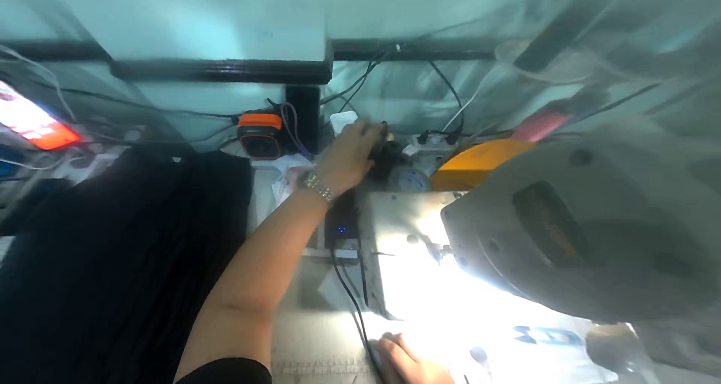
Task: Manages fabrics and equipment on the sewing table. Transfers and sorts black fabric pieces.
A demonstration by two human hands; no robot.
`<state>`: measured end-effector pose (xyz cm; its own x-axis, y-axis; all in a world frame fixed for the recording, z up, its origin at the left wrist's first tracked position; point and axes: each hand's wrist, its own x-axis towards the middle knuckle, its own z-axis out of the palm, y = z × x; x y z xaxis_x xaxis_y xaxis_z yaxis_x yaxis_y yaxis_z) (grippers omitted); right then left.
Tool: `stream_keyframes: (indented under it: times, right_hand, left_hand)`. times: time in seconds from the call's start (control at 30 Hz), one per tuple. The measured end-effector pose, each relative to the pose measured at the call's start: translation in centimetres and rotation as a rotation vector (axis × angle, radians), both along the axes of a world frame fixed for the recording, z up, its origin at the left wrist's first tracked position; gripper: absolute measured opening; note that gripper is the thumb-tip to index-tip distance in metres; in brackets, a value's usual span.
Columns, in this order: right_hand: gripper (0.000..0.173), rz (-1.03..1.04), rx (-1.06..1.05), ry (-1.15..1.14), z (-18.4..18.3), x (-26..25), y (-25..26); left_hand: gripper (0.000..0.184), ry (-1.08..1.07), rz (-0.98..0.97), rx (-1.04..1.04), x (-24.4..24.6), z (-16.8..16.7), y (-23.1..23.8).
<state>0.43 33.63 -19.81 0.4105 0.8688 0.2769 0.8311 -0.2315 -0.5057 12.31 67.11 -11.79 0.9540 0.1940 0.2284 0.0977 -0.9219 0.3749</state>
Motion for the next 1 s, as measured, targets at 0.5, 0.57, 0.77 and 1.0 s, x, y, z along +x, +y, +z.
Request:
stream_keyframes:
  times: [0.5, 0.57, 0.77, 1.0]
  right_hand:
    - [0.022, -0.023, 0.085, -0.037, -5.6, 0.6, -1.8]
    - [0.022, -0.025, 0.078, -0.019, -5.6, 0.6, -1.8]
    - [0.022, -0.044, 0.068, 0.011, -5.5, 0.4, -1.8]
    - [0.021, -0.017, 0.078, 0.169, -5.2, 0.8, -2.0]
  left_hand:
    - [0.097, 0.320, 0.136, -0.226, -13.4, -4.6, -6.2]
    - [0.093, 0.338, 0.204, -0.175, -13.1, -4.8, -7.0]
    - [0.083, 0.190, 0.260, -0.073, -12.2, -6.6, -7.2]
    - [0.072, 0.121, 0.296, -0.018, -11.7, -7.3, -7.2]
